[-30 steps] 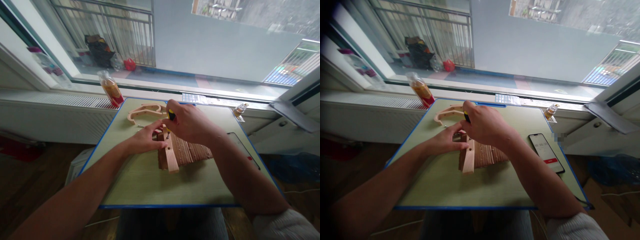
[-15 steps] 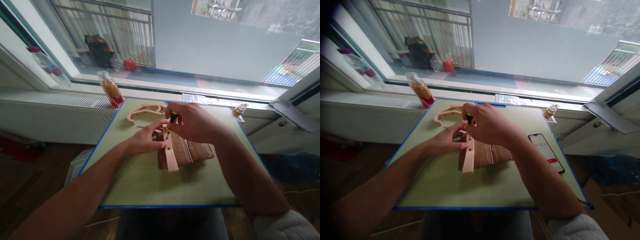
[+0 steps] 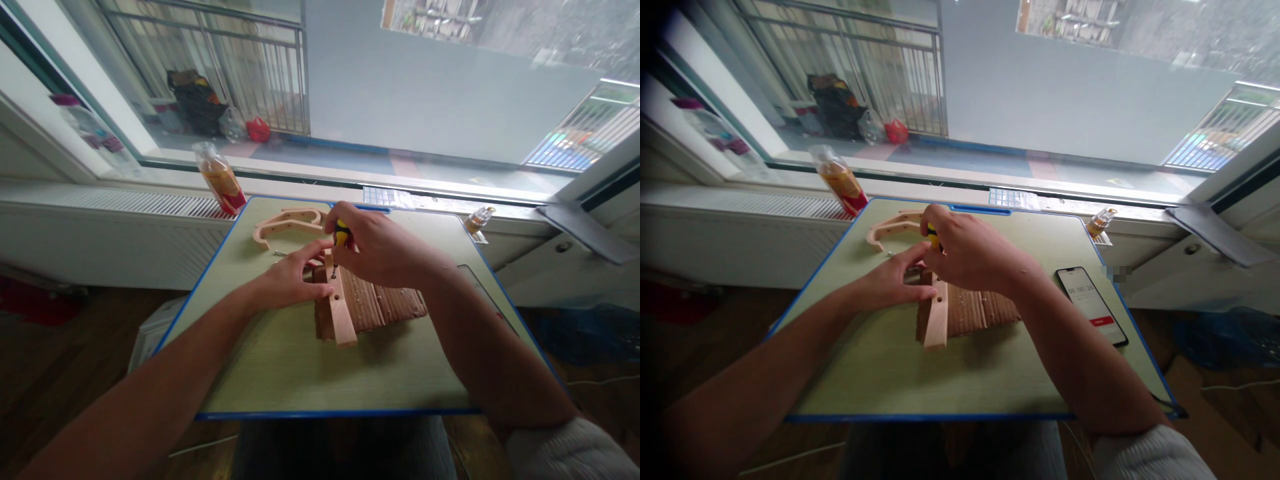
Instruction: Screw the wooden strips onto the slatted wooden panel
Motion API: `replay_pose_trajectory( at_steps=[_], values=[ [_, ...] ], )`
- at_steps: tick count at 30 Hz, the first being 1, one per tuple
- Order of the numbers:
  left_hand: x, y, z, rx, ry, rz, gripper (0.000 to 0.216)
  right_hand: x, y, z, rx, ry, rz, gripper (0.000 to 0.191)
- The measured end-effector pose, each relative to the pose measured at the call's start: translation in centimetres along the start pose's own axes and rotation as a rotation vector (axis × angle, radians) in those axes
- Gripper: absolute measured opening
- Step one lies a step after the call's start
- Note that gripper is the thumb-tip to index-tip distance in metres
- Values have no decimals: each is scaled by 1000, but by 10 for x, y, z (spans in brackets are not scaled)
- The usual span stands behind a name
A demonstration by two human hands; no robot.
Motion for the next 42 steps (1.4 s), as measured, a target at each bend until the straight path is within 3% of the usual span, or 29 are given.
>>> replay_pose_trajectory(
  at_steps=[5,11,19,25,34,42],
  values=[
    [3,0,0,6,4,-11,78,-3,-5,4,-54,-20,-16,38],
    [5,1,0,6,-20,14,78,-8,-9,8,-75,-102,-176,21],
    [5,0,0,6,12,-41,79,-1,5,-1,26,23,-12,30],
    [3,0,1,-8,-23,-13,80,4,4,-1,-33,67,-12,36],
    [6,1,2,8,-32,16,74,2,-4,3,-30,-53,-238,23],
    [4,1,1,0,2,10,84,3,1,-2,33,11,-100,34]
  ],
)
Point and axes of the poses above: each hand's wrist, its own z-axis towards the middle knuckle, its own y-axis out of the back of the hand, x = y × z, the point moved 4 cm from there along z, towards the middle knuckle, and after that the axes turned 8 degrees about -z, right-handed, at the moved point
